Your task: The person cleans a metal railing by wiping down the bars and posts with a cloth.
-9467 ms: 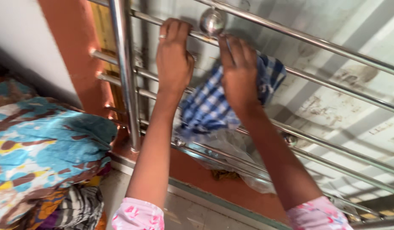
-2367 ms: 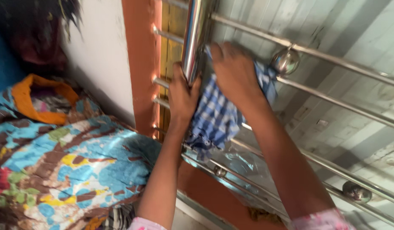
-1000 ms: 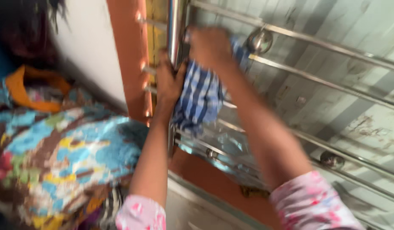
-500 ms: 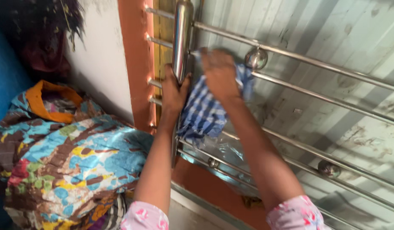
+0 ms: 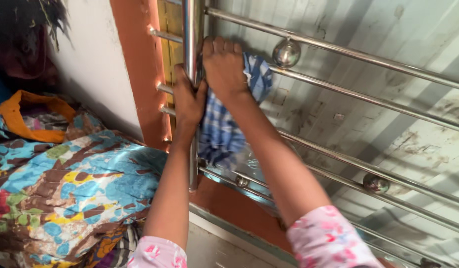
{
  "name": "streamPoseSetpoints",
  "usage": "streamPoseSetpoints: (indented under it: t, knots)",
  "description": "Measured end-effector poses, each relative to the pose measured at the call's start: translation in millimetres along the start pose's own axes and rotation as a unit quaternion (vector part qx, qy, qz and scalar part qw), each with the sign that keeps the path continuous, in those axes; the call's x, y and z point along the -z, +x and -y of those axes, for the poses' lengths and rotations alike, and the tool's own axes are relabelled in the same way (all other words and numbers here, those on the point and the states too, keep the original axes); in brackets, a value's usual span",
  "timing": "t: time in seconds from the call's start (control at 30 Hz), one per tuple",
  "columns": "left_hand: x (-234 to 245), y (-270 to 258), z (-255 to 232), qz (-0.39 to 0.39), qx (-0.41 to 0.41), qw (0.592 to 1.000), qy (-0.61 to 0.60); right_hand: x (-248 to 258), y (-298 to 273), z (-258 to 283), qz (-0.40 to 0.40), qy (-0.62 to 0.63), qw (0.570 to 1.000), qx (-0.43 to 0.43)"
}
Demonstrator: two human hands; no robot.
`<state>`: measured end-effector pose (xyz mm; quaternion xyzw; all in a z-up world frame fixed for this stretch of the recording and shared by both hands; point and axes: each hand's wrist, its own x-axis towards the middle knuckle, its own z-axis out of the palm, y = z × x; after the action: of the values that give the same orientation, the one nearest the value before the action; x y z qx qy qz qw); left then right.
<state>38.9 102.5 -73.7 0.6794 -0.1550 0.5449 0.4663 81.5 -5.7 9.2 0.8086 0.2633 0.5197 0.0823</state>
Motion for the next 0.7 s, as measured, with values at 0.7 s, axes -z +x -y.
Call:
streamPoseSetpoints:
  t: [0.7]
  knots:
    - [-2,1,2,0.014,0.052,0.996,-0.073,42,-27,-22,0.001,0.113,0.992,0.049]
